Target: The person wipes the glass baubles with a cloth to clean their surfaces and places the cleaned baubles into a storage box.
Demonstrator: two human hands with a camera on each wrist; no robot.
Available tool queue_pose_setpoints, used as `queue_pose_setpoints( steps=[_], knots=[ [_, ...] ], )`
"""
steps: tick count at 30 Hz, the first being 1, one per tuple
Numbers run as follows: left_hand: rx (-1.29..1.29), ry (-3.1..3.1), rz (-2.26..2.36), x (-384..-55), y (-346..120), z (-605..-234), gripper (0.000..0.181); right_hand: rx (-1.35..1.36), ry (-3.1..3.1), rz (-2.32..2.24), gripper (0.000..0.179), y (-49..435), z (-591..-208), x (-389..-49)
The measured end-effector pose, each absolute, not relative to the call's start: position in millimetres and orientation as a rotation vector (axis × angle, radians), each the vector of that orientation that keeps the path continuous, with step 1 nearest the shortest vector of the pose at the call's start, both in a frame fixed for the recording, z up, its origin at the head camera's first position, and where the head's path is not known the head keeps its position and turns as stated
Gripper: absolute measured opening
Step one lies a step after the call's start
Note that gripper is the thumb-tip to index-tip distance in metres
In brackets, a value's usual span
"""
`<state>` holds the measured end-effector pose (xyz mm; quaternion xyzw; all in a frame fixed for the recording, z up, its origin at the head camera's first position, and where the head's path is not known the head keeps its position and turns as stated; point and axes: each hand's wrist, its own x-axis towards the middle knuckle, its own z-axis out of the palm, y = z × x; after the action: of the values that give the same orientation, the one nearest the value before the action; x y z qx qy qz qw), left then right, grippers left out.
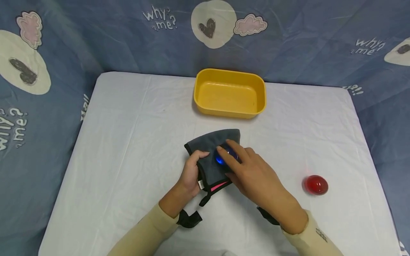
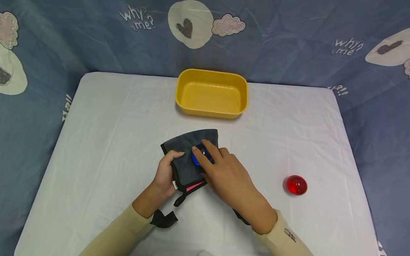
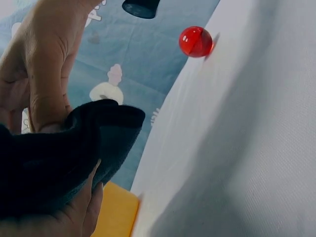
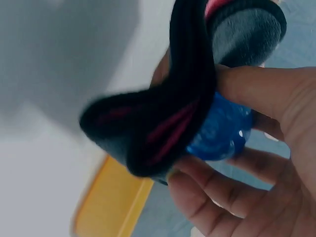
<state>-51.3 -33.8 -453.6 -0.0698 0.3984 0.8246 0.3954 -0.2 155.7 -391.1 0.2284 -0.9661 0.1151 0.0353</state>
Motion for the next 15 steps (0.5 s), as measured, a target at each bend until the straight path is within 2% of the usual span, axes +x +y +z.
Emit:
queue_pose_setpoints(
  steps=[8, 15],
  knots=[
    [-0.141, 1.022, 2.047, -53, -37, -456, 0.06, 0.74, -2.939, 0.374, 0.069, 160, -392, -5],
    [-0.145, 1.032, 2.06, -53, -37, -456, 0.056, 0.618, -2.889, 0.521, 0.064, 156, -404, -8]
  ],
)
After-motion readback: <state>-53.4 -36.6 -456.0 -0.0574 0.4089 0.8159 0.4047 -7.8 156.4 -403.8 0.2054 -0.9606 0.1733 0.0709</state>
